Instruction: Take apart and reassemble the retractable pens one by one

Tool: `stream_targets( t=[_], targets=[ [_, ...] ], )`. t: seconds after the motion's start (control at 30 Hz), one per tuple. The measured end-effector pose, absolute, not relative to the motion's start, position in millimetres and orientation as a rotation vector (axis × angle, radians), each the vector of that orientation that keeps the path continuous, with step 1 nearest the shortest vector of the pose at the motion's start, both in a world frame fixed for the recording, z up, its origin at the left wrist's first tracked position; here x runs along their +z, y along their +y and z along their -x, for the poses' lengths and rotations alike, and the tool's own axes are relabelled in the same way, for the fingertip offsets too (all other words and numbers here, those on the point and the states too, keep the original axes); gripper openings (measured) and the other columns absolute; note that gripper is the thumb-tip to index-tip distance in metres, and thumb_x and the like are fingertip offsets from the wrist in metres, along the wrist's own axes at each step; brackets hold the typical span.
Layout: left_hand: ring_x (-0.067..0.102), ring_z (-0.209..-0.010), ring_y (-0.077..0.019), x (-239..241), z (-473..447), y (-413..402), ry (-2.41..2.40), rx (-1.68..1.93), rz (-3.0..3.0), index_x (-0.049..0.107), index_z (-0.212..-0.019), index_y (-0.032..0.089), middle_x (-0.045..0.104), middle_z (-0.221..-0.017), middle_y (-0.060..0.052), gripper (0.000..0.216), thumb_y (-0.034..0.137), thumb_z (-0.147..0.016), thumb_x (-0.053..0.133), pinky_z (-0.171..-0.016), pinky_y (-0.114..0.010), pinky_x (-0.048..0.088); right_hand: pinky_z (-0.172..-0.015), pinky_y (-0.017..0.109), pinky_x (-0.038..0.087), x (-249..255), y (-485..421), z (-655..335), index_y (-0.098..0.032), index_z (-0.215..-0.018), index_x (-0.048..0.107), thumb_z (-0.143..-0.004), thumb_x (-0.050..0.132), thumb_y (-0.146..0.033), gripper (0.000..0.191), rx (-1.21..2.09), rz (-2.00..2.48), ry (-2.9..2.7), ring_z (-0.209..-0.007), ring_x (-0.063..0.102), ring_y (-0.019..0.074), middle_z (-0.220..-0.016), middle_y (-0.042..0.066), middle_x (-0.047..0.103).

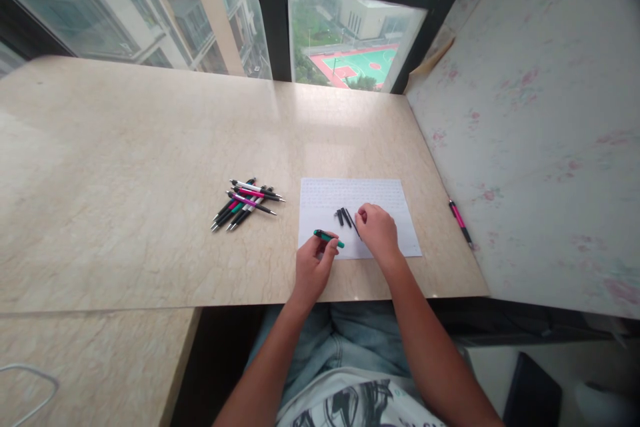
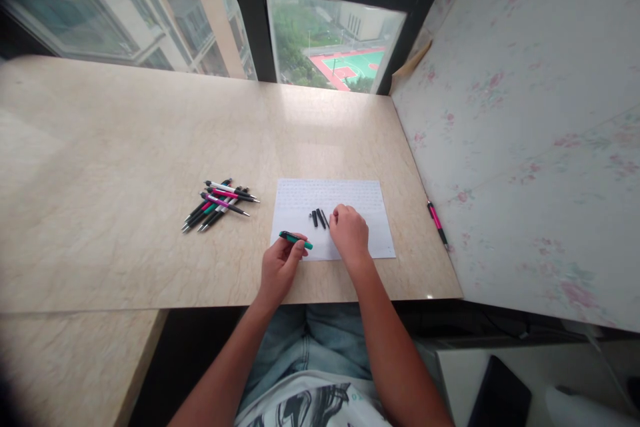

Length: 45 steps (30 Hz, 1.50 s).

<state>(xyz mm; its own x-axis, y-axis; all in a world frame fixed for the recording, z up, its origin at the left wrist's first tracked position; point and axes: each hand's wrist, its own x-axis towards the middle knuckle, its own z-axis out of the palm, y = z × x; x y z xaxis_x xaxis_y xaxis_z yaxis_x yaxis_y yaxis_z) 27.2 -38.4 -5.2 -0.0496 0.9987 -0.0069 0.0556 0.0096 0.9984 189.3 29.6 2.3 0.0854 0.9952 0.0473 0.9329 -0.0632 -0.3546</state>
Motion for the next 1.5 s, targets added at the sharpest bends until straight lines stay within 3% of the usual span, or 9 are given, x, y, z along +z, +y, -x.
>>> stream_targets(
  t=[0.17,0.37,0.57,0.73,0.97,1.5],
  targets=[
    [0.066,-0.068,-0.0158,-3.1,-27.4,-38.2,1.285,1.214,-1.204,0.066,-0.093,0.016,0.071,-0.079,-0.006,0.022,0.037,-0.087,0.06,-0.065,-0.027,0.05,-0.067,0.029,0.045,9.6,21.1,-199.7,-0.02,-0.075,0.067,-0.082,0.055,-0.023,0.014,0.575,1.816,-1.809,-0.068,0.061,0.0165,-0.076,0.004,0.069],
    [0.064,-0.066,-0.0151,1.1,-26.4,-40.2,1.228,1.28,-1.074,0.068,-0.092,0.016,0.071,-0.077,-0.005,0.021,0.035,-0.083,0.065,-0.064,-0.026,0.049,-0.068,0.033,0.054,20.6,-7.9,-196.1,-0.019,-0.086,0.071,-0.081,0.062,-0.033,0.018,1.013,1.494,-1.495,-0.072,0.067,0.0191,-0.081,0.006,0.073],
    [0.059,-0.063,-0.0109,3.2,-32.3,-42.8,1.022,1.395,-0.638,0.067,-0.092,0.015,0.069,-0.079,-0.004,0.022,0.035,-0.082,0.068,-0.063,-0.025,0.047,-0.067,0.031,0.056,28.8,-34.8,-178.6,-0.019,-0.089,0.072,-0.079,0.069,-0.036,0.02,1.241,1.345,-1.216,-0.072,0.068,0.018,-0.08,0.005,0.073],
    [0.059,-0.065,-0.0082,-4.1,-37.5,-41.7,0.816,1.386,-0.339,0.066,-0.09,0.016,0.068,-0.082,-0.003,0.019,0.031,-0.08,0.071,-0.062,-0.021,0.045,-0.061,0.029,0.054,25.4,-39.7,-171.5,-0.02,-0.089,0.072,-0.08,0.069,-0.035,0.018,1.201,1.313,-1.147,-0.071,0.066,0.0172,-0.079,0.004,0.072],
    [0.06,-0.066,-0.0086,-9.8,-34.6,-42.0,0.755,1.33,-0.334,0.067,-0.09,0.015,0.068,-0.078,-0.003,0.02,0.032,-0.079,0.072,-0.063,-0.021,0.047,-0.067,0.029,0.055,24.2,-38.2,-165.9,-0.021,-0.087,0.071,-0.084,0.064,-0.032,0.013,1.126,1.279,-1.288,-0.087,0.065,0.0193,-0.09,0.005,0.07],
    [0.061,-0.067,-0.0097,-10.8,-34.9,-41.5,0.747,1.343,-0.324,0.067,-0.089,0.015,0.069,-0.08,-0.004,0.02,0.031,-0.079,0.072,-0.063,-0.022,0.048,-0.062,0.027,0.052,34.1,-42.4,-156.8,-0.022,-0.084,0.068,-0.086,0.06,-0.021,0.008,0.82,1.33,-1.518,-0.078,0.062,0.0164,-0.085,0.004,0.066]
  ],
)
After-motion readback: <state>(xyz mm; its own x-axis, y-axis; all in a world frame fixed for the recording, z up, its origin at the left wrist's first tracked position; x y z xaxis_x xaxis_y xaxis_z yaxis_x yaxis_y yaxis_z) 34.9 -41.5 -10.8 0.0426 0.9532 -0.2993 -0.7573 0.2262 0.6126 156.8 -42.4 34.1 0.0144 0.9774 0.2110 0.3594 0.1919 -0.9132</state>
